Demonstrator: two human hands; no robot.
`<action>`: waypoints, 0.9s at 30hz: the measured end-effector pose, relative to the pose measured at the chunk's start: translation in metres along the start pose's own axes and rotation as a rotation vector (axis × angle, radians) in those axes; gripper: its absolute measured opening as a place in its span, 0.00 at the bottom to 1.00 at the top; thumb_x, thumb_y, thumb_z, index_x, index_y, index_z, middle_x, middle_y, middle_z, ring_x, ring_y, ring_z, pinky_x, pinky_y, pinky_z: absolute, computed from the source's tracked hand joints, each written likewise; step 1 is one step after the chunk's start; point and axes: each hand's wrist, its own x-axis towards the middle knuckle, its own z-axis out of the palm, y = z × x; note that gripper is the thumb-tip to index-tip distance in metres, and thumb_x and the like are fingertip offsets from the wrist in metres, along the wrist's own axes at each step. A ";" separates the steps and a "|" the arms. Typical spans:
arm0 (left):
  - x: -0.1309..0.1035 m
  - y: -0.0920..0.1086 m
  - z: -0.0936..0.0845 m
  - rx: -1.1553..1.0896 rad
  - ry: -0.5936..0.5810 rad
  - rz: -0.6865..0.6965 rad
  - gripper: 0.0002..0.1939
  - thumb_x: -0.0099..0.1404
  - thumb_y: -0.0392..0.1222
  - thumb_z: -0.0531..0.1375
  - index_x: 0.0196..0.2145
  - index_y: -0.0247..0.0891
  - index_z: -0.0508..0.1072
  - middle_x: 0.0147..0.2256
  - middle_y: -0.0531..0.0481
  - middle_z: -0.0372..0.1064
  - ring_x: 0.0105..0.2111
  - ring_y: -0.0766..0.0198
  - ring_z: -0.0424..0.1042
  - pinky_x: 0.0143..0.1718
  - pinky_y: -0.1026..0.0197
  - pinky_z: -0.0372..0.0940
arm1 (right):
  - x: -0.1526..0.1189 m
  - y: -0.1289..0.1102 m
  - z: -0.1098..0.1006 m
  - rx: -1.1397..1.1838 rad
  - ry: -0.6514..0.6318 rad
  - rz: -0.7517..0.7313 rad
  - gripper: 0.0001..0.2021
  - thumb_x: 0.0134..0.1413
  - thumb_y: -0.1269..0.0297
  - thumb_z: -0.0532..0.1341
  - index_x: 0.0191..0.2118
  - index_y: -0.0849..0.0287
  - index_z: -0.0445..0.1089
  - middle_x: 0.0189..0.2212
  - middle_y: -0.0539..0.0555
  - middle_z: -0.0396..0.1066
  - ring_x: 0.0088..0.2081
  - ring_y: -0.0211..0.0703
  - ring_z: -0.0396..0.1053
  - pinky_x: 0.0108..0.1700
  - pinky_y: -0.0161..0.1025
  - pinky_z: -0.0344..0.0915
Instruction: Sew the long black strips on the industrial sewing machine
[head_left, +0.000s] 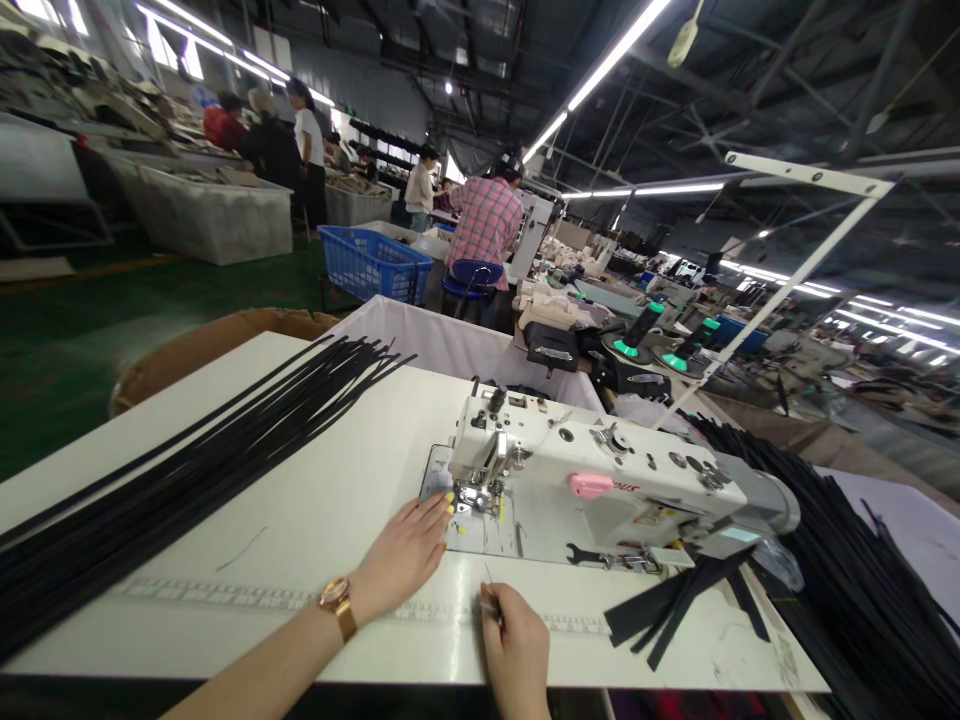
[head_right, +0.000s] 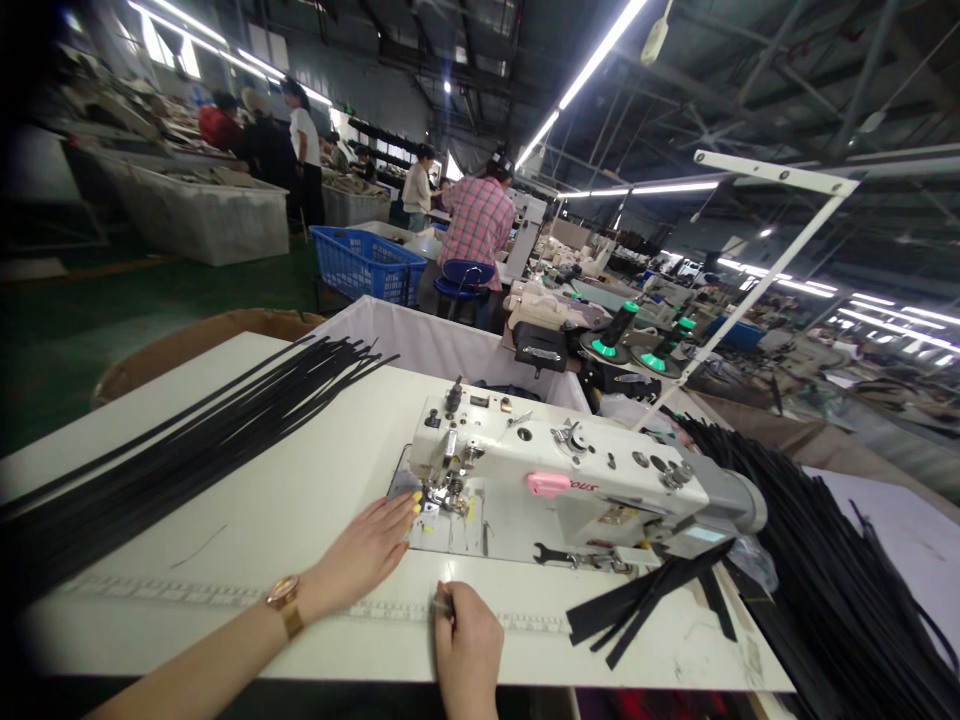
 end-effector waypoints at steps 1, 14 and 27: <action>0.001 0.000 0.000 0.002 0.001 -0.003 0.23 0.71 0.40 0.49 0.62 0.36 0.62 0.63 0.43 0.58 0.63 0.53 0.56 0.63 0.44 0.55 | 0.000 0.000 0.000 -0.001 0.002 0.000 0.13 0.63 0.61 0.51 0.37 0.56 0.72 0.27 0.51 0.75 0.27 0.41 0.71 0.31 0.35 0.59; 0.004 -0.001 0.003 -0.037 0.025 -0.016 0.22 0.70 0.40 0.51 0.60 0.38 0.63 0.62 0.43 0.61 0.62 0.52 0.58 0.63 0.44 0.55 | 0.000 -0.001 0.000 -0.003 -0.012 0.009 0.11 0.62 0.64 0.53 0.37 0.55 0.72 0.28 0.50 0.75 0.28 0.40 0.71 0.31 0.34 0.58; 0.098 -0.083 -0.007 -0.310 0.015 0.069 0.14 0.65 0.38 0.55 0.47 0.38 0.72 0.50 0.46 0.71 0.49 0.55 0.70 0.52 0.54 0.67 | 0.001 -0.008 -0.003 -0.042 0.004 0.037 0.10 0.60 0.66 0.53 0.32 0.56 0.70 0.26 0.50 0.73 0.27 0.39 0.70 0.30 0.34 0.54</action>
